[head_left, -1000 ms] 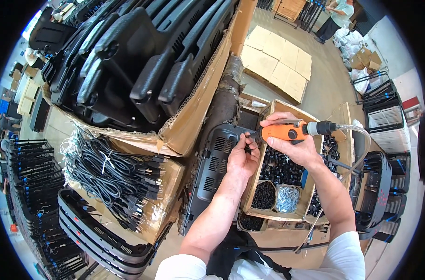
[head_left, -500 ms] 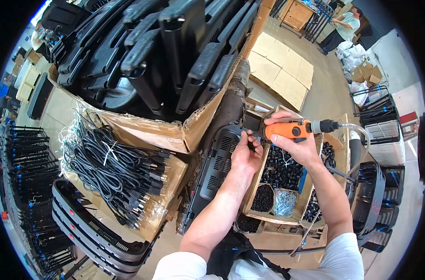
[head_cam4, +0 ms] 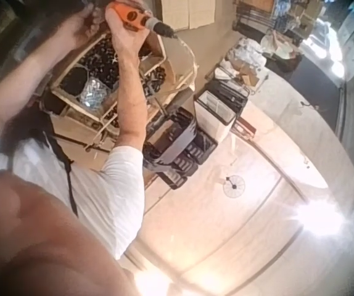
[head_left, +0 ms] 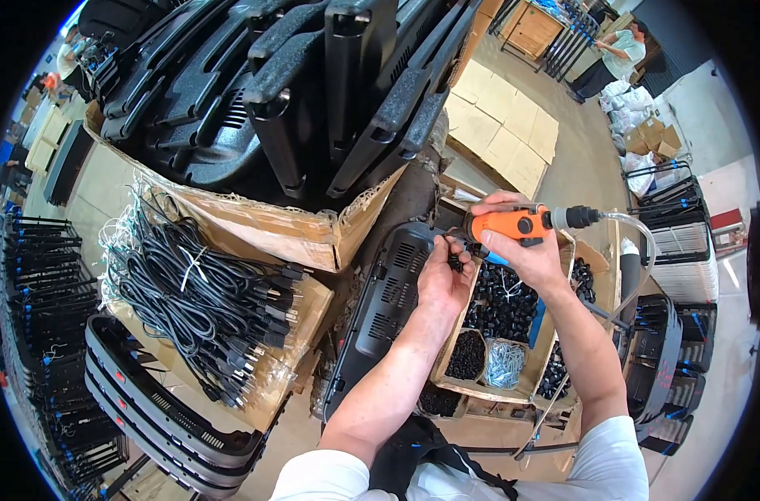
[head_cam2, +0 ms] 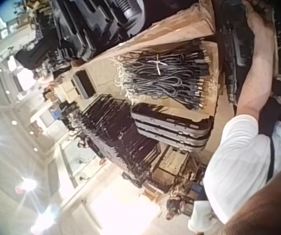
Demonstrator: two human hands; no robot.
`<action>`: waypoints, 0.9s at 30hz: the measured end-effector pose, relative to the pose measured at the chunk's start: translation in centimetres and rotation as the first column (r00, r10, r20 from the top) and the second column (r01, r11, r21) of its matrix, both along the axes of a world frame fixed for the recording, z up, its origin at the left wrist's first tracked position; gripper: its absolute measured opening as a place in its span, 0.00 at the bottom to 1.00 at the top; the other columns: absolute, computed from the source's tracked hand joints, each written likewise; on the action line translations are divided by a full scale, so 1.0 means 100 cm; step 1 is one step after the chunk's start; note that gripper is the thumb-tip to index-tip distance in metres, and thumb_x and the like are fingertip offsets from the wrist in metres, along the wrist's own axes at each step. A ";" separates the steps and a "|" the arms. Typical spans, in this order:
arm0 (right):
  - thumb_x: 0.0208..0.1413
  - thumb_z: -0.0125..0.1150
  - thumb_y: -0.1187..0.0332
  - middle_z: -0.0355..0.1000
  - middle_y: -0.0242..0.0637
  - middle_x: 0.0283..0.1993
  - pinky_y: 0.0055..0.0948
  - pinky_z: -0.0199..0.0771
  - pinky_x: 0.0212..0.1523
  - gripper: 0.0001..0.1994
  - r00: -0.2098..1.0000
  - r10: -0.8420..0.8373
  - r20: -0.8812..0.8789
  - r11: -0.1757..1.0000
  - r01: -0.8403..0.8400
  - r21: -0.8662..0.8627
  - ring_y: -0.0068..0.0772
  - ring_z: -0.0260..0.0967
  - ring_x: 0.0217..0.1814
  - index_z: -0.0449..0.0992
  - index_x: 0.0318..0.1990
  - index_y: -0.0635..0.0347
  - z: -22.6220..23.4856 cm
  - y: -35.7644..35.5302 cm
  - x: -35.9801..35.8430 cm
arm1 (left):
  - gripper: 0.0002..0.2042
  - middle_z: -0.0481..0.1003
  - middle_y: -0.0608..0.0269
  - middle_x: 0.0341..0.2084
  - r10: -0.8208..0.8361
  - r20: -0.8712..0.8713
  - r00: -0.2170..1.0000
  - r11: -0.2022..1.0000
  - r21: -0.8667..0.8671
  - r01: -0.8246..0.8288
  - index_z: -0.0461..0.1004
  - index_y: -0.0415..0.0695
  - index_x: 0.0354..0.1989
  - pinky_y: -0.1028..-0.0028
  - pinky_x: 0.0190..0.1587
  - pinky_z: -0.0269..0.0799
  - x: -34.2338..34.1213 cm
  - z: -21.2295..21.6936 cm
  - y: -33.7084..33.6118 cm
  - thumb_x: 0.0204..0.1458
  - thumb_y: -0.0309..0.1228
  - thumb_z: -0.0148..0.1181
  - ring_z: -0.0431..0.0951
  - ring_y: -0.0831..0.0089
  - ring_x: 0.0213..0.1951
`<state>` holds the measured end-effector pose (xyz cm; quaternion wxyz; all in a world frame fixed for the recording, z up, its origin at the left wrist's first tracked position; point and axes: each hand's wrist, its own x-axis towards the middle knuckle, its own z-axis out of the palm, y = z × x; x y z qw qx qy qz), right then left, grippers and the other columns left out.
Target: Assemble plastic shells and electronic components for a piece of sports or recreation equipment using an electric screwdriver.
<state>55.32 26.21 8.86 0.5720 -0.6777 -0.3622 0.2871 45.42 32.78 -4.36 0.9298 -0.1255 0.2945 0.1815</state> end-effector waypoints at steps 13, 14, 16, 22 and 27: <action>0.51 0.74 0.77 0.79 0.38 0.51 0.30 0.79 0.58 0.23 0.999 0.025 0.036 0.999 -0.023 -0.046 0.27 0.76 0.55 0.75 0.56 0.64 -0.035 0.032 0.010 | 0.13 0.76 0.67 0.28 -0.224 -0.094 0.970 0.889 0.388 0.243 0.73 0.47 0.37 0.79 0.26 0.66 -0.055 -0.011 -0.042 0.70 0.42 0.57 0.73 0.79 0.25; 0.51 0.74 0.78 0.79 0.37 0.51 0.29 0.79 0.57 0.22 0.999 0.035 0.026 0.999 -0.034 -0.041 0.26 0.76 0.55 0.76 0.55 0.64 -0.036 0.034 0.009 | 0.11 0.79 0.66 0.30 -0.216 -0.131 0.968 0.889 0.384 0.250 0.75 0.45 0.40 0.79 0.27 0.69 -0.056 -0.014 -0.043 0.69 0.40 0.58 0.76 0.78 0.27; 0.50 0.73 0.78 0.79 0.37 0.51 0.28 0.78 0.57 0.21 0.996 0.061 0.061 0.996 -0.057 -0.071 0.26 0.76 0.54 0.77 0.53 0.63 -0.035 0.035 0.008 | 0.10 0.80 0.65 0.32 -0.218 -0.127 0.968 0.900 0.357 0.250 0.76 0.44 0.44 0.78 0.29 0.72 -0.061 -0.011 -0.043 0.69 0.38 0.58 0.78 0.77 0.29; 0.52 0.73 0.77 0.80 0.40 0.53 0.31 0.76 0.62 0.16 0.997 0.076 0.029 0.994 -0.073 -0.079 0.30 0.76 0.57 0.79 0.49 0.63 -0.039 0.035 0.010 | 0.11 0.81 0.65 0.35 -0.184 -0.100 0.978 0.940 0.273 0.205 0.77 0.41 0.51 0.77 0.33 0.78 -0.069 -0.009 -0.045 0.70 0.35 0.57 0.81 0.75 0.34; 0.50 0.74 0.78 0.79 0.36 0.51 0.30 0.77 0.59 0.20 0.983 0.107 0.148 0.990 -0.091 -0.111 0.27 0.76 0.55 0.77 0.51 0.63 -0.035 0.034 0.010 | 0.11 0.80 0.68 0.32 -0.198 -0.103 0.975 0.952 0.215 0.217 0.78 0.44 0.48 0.77 0.32 0.75 -0.070 -0.012 -0.040 0.69 0.38 0.58 0.77 0.77 0.32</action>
